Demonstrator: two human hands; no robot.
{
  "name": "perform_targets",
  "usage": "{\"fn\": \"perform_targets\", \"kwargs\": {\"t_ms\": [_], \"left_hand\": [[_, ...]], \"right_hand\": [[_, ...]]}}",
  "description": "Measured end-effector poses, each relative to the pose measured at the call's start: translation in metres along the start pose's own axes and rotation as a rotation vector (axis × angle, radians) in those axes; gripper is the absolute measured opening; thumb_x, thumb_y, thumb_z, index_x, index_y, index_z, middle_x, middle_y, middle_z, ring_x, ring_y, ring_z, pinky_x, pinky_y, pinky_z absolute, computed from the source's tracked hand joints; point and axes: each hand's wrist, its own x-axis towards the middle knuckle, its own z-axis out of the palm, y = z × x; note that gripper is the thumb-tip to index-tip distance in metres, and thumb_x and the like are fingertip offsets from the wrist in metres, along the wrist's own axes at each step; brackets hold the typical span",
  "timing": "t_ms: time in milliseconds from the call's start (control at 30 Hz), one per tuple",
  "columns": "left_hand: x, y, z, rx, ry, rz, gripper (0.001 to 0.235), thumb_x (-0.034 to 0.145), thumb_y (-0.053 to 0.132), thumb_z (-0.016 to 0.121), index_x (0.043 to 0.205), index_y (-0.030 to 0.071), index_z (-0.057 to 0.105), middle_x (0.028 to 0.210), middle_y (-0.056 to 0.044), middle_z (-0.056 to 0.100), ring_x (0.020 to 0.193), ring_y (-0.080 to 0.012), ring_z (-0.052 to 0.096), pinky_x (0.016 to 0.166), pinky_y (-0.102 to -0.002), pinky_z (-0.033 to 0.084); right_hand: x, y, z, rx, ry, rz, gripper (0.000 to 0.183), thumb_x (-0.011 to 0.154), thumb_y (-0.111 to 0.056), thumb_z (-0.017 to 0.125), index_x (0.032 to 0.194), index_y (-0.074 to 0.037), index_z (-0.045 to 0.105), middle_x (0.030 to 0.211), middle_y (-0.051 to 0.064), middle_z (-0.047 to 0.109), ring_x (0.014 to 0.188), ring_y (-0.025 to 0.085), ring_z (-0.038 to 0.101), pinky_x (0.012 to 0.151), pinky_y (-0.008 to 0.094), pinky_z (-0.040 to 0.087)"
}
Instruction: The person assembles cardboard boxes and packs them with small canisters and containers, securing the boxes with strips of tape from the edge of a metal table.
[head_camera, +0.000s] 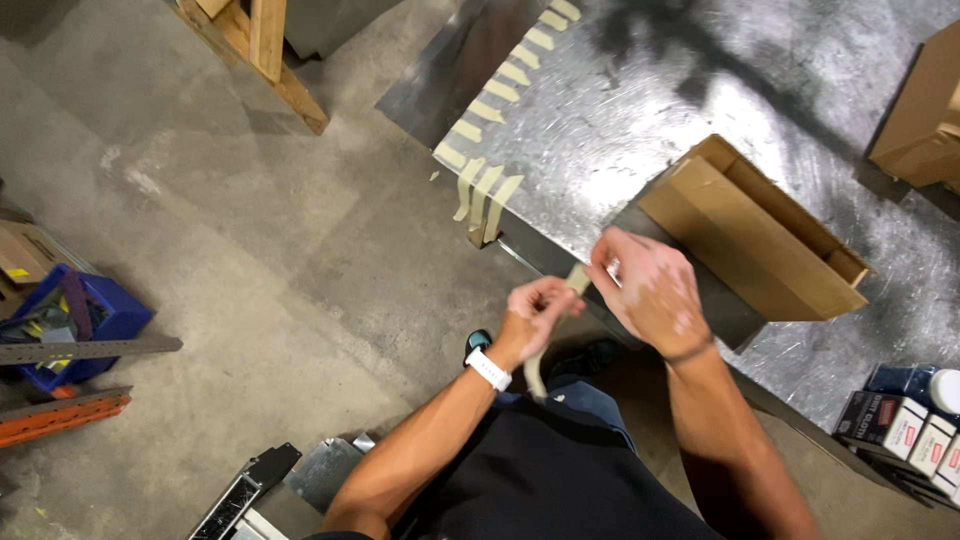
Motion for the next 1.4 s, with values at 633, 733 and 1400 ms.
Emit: {"fn": "perform_targets", "kwargs": {"t_ms": [633, 733, 1400], "left_hand": [[0.116, -0.192, -0.177, 0.268, 0.37, -0.17, 0.015, 0.108, 0.033, 0.075, 0.104, 0.024, 0.085, 0.079, 0.005, 0.079, 0.078, -0.0101, 0.066, 0.079, -0.028, 0.052], [0.122, -0.189, -0.171, 0.26, 0.369, -0.192, 0.014, 0.108, 0.036, 0.076, 0.107, 0.025, 0.086, 0.084, 0.002, 0.081, 0.083, -0.0133, 0.07, 0.084, -0.032, 0.055], [0.12, -0.218, -0.19, 0.513, 0.366, -0.71, 0.059, 0.081, 0.075, 0.087, 0.128, 0.038, 0.082, 0.123, 0.005, 0.084, 0.127, -0.0267, 0.076, 0.109, -0.046, 0.059]], "right_hand": [[0.152, 0.139, 0.291, 0.162, -0.308, 0.614, 0.024, 0.089, -0.046, 0.088, 0.108, -0.032, 0.084, 0.099, -0.004, 0.079, 0.111, 0.027, 0.079, 0.102, 0.048, 0.062], [0.155, 0.146, 0.292, 0.161, -0.291, 0.619, 0.023, 0.091, -0.042, 0.088, 0.109, -0.029, 0.084, 0.095, -0.004, 0.076, 0.106, 0.028, 0.079, 0.099, 0.048, 0.062], [0.164, 0.082, 0.218, -0.059, -0.416, 0.678, 0.068, 0.095, -0.081, 0.082, 0.111, -0.016, 0.078, 0.12, 0.023, 0.079, 0.121, 0.048, 0.076, 0.104, 0.056, 0.062]]}}
